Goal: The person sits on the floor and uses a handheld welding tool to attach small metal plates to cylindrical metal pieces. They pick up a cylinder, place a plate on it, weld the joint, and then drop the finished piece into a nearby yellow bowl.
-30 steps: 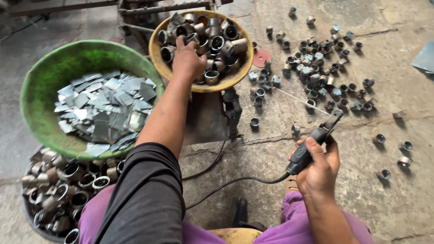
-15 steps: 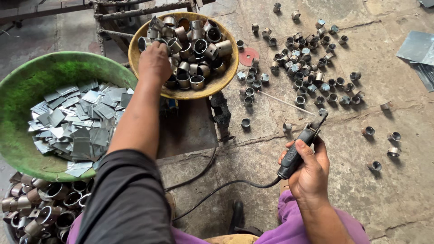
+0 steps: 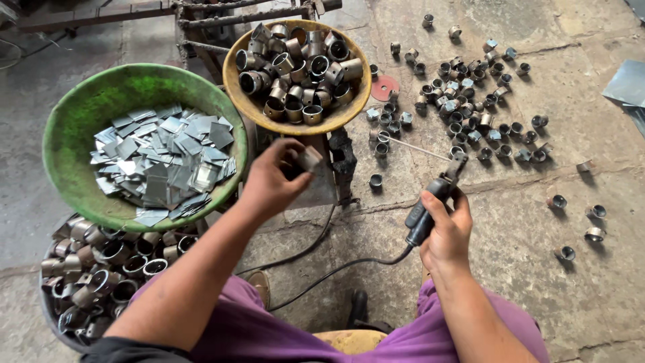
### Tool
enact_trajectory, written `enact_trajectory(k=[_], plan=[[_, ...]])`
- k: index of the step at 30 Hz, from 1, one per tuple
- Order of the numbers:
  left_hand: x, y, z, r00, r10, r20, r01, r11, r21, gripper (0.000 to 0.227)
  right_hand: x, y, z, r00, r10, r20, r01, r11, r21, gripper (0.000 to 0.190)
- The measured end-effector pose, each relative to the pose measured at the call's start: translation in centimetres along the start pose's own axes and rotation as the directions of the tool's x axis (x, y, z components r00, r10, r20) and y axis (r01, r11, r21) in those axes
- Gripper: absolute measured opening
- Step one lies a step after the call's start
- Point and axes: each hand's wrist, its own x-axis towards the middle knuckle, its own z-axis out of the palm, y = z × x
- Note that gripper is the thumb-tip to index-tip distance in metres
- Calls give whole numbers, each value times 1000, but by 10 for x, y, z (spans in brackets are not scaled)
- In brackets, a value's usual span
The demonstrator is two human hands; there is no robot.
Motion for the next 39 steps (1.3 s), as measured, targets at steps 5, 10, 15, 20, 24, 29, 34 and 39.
enact_trajectory(k=[5, 10, 15, 20, 24, 29, 34, 39], plan=[[-3, -28, 42, 974, 219, 51, -224, 960, 167, 45, -1, 11, 11, 1000, -15, 28, 16, 999, -33, 46], [14, -53, 76, 999, 35, -28, -34, 999, 42, 58, -5, 17, 16, 1000, -21, 21, 23, 992, -127, 49], [18, -65, 86, 992, -119, -47, 121, 992, 27, 60, -5, 15, 15, 999, 14, 38, -6, 982, -190, 55], [28, -89, 86, 925, -372, 82, 380, 917, -120, 41, -2, 17, 14, 999, 17, 51, -8, 988, -157, 57], [37, -106, 89, 956, -292, -3, 292, 956, -22, 42, -1, 21, 17, 998, 22, 66, -11, 986, -166, 57], [38, -102, 89, 932, -360, 51, 360, 933, 7, 47, 0, 21, 20, 996, 39, 76, -27, 987, -157, 57], [46, -85, 50, 988, 99, -119, -60, 954, 293, 37, 2, 24, 11, 999, 19, 51, -9, 980, -200, 50], [31, -70, -49, 983, -136, -123, 180, 828, 531, 32, 3, 28, 11, 995, -18, 101, 34, 987, -157, 47]])
